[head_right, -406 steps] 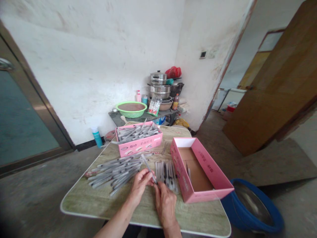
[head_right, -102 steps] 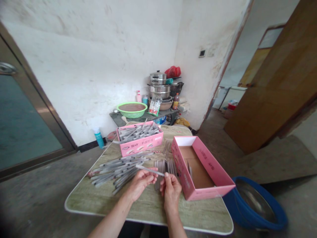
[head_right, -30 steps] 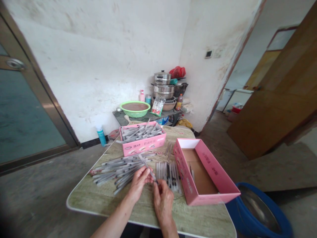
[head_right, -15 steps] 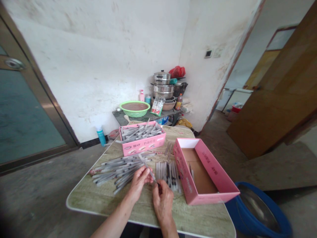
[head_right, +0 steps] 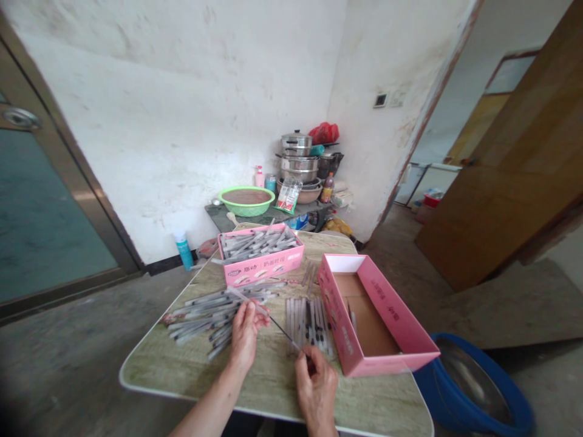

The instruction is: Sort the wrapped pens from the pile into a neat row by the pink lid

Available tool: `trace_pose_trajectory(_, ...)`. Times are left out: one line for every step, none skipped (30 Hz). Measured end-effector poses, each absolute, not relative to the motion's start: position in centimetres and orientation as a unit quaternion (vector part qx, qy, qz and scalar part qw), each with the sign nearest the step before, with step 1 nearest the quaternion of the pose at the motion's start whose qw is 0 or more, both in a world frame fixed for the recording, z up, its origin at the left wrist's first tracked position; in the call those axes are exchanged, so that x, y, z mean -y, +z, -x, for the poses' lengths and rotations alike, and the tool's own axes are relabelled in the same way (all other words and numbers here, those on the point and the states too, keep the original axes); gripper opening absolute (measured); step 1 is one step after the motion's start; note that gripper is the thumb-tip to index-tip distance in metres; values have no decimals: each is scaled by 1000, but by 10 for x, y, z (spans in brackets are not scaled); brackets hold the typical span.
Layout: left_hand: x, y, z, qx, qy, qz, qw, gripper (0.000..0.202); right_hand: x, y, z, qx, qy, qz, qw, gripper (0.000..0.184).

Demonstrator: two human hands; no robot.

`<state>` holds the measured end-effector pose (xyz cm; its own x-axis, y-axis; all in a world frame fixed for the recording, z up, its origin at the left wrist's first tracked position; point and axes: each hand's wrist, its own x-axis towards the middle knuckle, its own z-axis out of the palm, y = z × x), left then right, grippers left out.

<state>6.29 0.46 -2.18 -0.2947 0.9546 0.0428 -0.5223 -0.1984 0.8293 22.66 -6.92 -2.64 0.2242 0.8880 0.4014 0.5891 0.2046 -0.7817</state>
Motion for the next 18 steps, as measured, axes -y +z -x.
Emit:
trace_pose_trajectory(-5,-23,-63,-368,722,-295,507,34,73,-27,-233,602,152,612,490,32)
trace_pose_trajectory(-6,-24,-63,-371,725,-298,498,34,77,-27,-239,596,147,618,491,33)
trace_pose_trajectory(-6,-25,-63,-379,725,-302,489,34,80,-28,-245,587,134,629,492,34)
trace_pose_trajectory(-7,-26,-63,-393,720,-312,480,35,82,-28,-249,575,118,645,489,35)
trace_pose_trajectory(-7,-27,-64,-412,707,-329,471,36,83,-28,-252,561,98,666,482,36)
trace_pose_trajectory(-7,-28,-66,-438,685,-355,462,36,82,-27,-254,548,77,688,469,37)
trace_pose_trajectory(-6,-30,-67,-466,653,-390,452,37,81,-26,-255,538,56,711,450,37)
trace_pose_trajectory(-6,-31,-68,-494,616,-432,435,37,79,-24,-254,532,37,732,424,37)
trace_pose_trajectory(-5,-31,-69,-519,577,-479,410,36,76,-23,-253,531,19,750,394,35)
trace_pose_trajectory(-3,-32,-71,-540,539,-524,377,34,72,-21,-251,533,3,765,362,34)
trace_pose_trajectory(-2,-32,-72,-558,505,-564,339,31,68,-20,-248,536,-11,775,333,32)
trace_pose_trajectory(-1,-31,-73,-573,475,-596,300,27,64,-19,-245,540,-25,783,308,31)
trace_pose_trajectory(0,-30,-74,-587,448,-619,266,27,60,-18,-242,544,-39,787,287,30)
trace_pose_trajectory(1,-30,-75,-600,421,-636,241,31,56,-18,-240,550,-52,788,272,29)
trace_pose_trajectory(1,-29,-76,-610,394,-649,226,36,53,-18,-237,557,-63,786,259,28)
trace_pose_trajectory(1,-28,-77,-618,368,-660,218,41,50,-19,-235,564,-72,784,248,27)
trace_pose_trajectory(1,-28,-78,-622,344,-669,215,43,47,-19,-233,570,-80,782,238,26)
trace_pose_trajectory(1,-28,-79,-625,322,-678,214,44,44,-20,-231,575,-86,781,228,25)
